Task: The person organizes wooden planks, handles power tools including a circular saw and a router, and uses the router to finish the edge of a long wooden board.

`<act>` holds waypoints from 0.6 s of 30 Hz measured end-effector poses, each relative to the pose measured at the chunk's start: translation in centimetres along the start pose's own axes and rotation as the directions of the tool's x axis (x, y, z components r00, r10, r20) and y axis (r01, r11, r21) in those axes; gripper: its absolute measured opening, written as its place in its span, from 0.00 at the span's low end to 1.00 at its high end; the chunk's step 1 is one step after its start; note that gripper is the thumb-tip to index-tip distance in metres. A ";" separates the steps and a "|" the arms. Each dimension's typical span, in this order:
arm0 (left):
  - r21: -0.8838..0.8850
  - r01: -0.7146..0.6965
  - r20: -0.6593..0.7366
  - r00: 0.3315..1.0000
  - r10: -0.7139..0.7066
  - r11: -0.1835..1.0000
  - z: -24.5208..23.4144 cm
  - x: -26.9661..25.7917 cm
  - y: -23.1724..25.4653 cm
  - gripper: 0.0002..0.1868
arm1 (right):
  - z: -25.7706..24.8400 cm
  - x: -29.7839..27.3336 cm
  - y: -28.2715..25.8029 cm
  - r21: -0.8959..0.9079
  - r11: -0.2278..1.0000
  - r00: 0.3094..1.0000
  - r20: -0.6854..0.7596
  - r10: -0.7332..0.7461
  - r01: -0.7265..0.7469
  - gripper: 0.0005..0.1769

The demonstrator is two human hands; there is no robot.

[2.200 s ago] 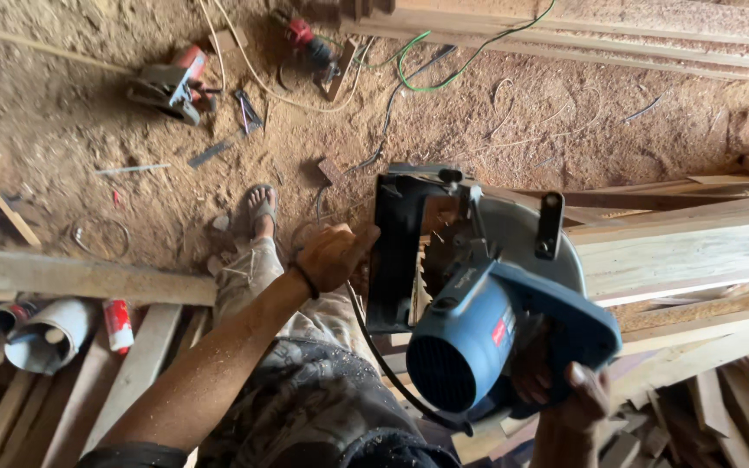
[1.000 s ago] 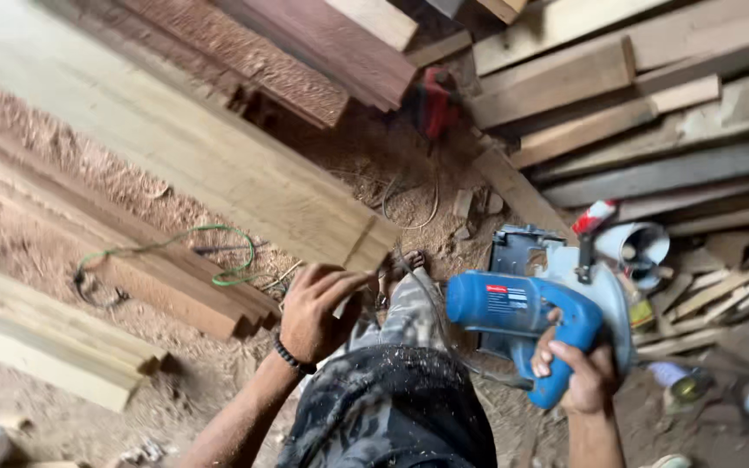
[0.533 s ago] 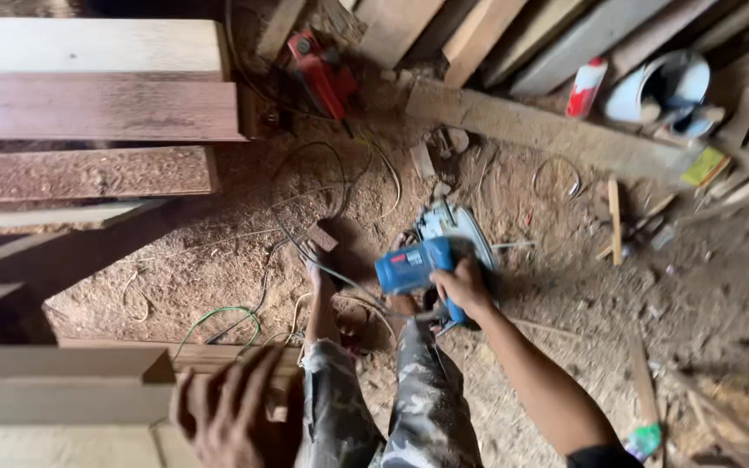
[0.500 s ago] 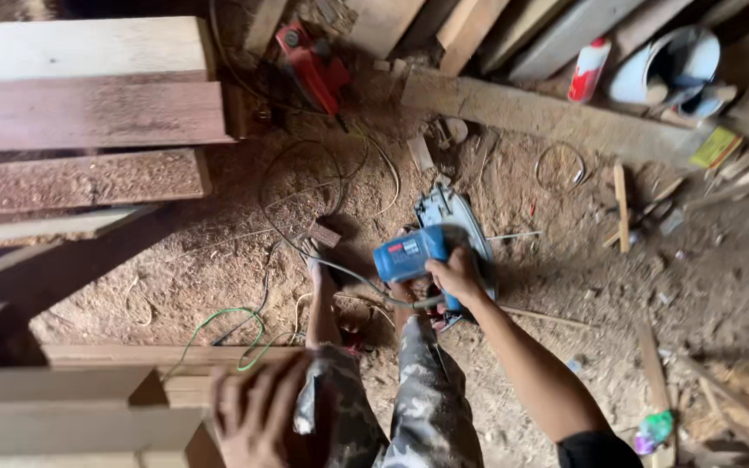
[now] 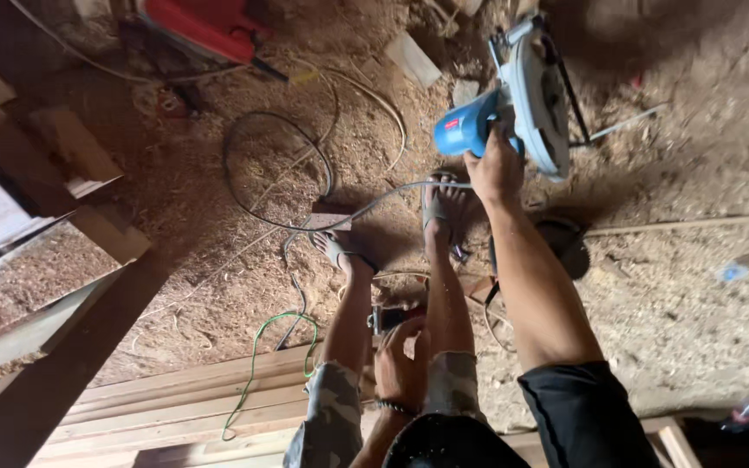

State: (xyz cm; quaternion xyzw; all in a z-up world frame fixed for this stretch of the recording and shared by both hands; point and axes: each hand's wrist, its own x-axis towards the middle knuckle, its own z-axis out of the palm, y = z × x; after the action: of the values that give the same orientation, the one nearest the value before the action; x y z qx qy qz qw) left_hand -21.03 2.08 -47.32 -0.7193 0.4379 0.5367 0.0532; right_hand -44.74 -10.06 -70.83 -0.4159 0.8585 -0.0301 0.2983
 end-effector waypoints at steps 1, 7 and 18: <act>0.065 -0.038 -0.024 0.999 0.039 0.997 0.4 1.0 -1.2 0.15 | 1.2 -0.3 1.4 -0.013 0.999 0.999 -0.026 -0.048 0.047 0.36; 0.214 -0.099 0.152 0.986 0.067 0.972 1.0 4.9 -0.7 0.14 | 3.0 -5.5 4.6 0.081 0.996 0.998 0.054 0.021 -0.025 0.38; 0.421 -0.413 0.403 0.883 0.241 0.808 6.3 6.2 -5.2 0.16 | 12.4 -25.6 12.7 -0.072 0.971 0.946 0.220 0.238 -0.228 0.37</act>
State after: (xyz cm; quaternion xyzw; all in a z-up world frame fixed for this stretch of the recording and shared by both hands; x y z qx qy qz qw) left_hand -21.76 5.11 -57.06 -0.4929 0.6642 0.5199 0.2137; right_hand -34.72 19.39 -72.31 -0.3191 0.8623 0.0726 0.3865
